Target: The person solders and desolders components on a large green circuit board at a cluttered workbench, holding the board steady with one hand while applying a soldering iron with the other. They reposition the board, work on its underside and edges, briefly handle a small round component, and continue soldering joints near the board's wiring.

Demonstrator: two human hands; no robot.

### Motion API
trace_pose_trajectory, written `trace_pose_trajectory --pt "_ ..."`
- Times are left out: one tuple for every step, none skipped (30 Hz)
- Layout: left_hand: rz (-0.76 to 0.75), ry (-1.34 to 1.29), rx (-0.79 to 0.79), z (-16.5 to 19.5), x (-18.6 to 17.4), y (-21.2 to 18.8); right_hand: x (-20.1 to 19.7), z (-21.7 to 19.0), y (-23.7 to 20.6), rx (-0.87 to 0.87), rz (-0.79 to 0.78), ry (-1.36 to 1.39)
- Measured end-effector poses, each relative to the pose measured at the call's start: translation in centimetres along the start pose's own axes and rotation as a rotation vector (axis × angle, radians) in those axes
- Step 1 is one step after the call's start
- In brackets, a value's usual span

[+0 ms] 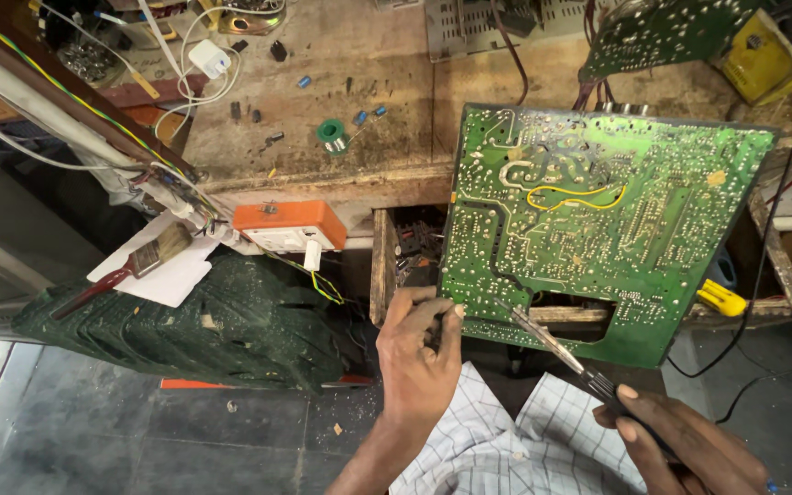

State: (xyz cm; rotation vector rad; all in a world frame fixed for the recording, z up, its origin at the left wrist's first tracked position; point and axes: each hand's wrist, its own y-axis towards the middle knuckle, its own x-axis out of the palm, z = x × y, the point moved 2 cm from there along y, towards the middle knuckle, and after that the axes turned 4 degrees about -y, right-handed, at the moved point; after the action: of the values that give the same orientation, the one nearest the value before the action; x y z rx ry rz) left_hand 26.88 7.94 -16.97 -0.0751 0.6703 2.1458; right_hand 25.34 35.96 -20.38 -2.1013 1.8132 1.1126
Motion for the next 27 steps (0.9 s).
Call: trace_pose_trajectory --pt "0.0 0.003 0.011 0.0 0.0 0.0 0.0 -0.2 0.0 0.01 0.0 0.016" --pt "0.0 0.006 0.022 0.0 0.0 0.0 -0.1 -0.4 -0.1 0.019 0.001 0.033" --pt "0.0 0.01 0.032 0.1 0.0 0.0 -0.1 -0.6 -0.1 0.025 0.001 0.042" --pt "-0.002 0.012 0.019 0.1 0.0 0.0 -0.1 -0.9 -0.2 0.031 0.0 0.051" --pt "-0.003 0.014 0.007 0.1 0.0 0.0 -0.2 -1.2 -0.3 0.037 -0.001 0.061" --pt "-0.004 0.017 -0.009 0.1 -0.1 -0.1 -0.3 -1.3 -0.4 0.082 0.01 0.117" --pt "-0.005 0.012 -0.01 0.2 -0.1 -0.1 -0.3 -1.3 -0.4 0.125 0.024 0.173" --pt "-0.006 0.007 -0.009 0.2 -0.1 0.0 -0.4 -1.3 -0.5 0.166 0.04 0.229" --pt "-0.007 0.001 -0.011 0.3 -0.2 -0.1 -0.2 -1.1 -0.5 0.174 0.089 0.35" --pt "-0.01 -0.002 -0.015 0.3 -0.2 0.0 0.2 -0.8 -0.4 0.179 0.14 0.471" --pt "-0.012 -0.004 -0.02 0.3 -0.2 0.0 0.2 -0.4 -0.3 0.183 0.192 0.592" --pt "-0.015 -0.006 -0.027 0.4 -0.2 -0.1 0.2 0.1 -0.4 0.205 0.18 0.631" --pt "-0.012 -0.005 -0.022 0.4 -0.2 -0.1 0.2 0.6 -0.4 0.227 0.168 0.67" --pt "-0.009 -0.005 -0.017 0.4 -0.2 -0.1 0.1 1.2 -0.4 0.248 0.157 0.71" --pt "-0.006 -0.005 -0.011 0.4 -0.2 -0.1 0.1 1.6 -0.6 0.254 0.156 0.729" --pt "0.0 -0.002 -0.008 0.4 -0.2 -0.2 -0.1 2.1 -0.7 0.261 0.156 0.747" --pt "0.004 -0.001 -0.005 0.3 -0.2 -0.2 -0.2 2.6 -0.8 0.269 0.157 0.765" --pt "0.008 -0.001 0.002 0.3 -0.1 -0.1 -0.3 3.0 -0.9 0.316 0.167 0.871" --pt "0.016 -0.002 0.019 0.4 -0.1 -0.2 -0.3 3.5 -0.8 0.363 0.178 0.976" --pt "0.022 -0.004 0.037 0.4 -0.1 -0.2 -0.3 4.0 -0.7 0.411 0.192 1.08" --pt "0.027 -0.008 0.056 0.5 -0.2 -0.2 -0.2 4.5 -0.5 0.49 0.191 1.15" --pt "0.026 -0.005 0.051 0.5 -0.2 -0.2 -0.1 4.9 -0.2 0.569 0.192 1.219" --pt "0.023 -0.002 0.047 0.6 -0.3 -0.2 0.0 5.3 0.0 0.648 0.195 1.288" --pt "0.018 0.0 0.043 0.6 -0.3 -0.2 0.1 5.6 0.3 0.679 0.189 1.365" --pt "0.015 0.002 0.038 0.7 -0.3 -0.3 0.2 5.9 0.6 0.71 0.184 1.442" --pt "0.013 0.003 0.035 0.8 -0.4 -0.3 0.3 6.1 0.8 0.736 0.178 1.52" --pt "0.014 0.003 0.038 0.9 -0.3 -0.1 0.4 6.3 1.0 0.741 0.168 1.575"
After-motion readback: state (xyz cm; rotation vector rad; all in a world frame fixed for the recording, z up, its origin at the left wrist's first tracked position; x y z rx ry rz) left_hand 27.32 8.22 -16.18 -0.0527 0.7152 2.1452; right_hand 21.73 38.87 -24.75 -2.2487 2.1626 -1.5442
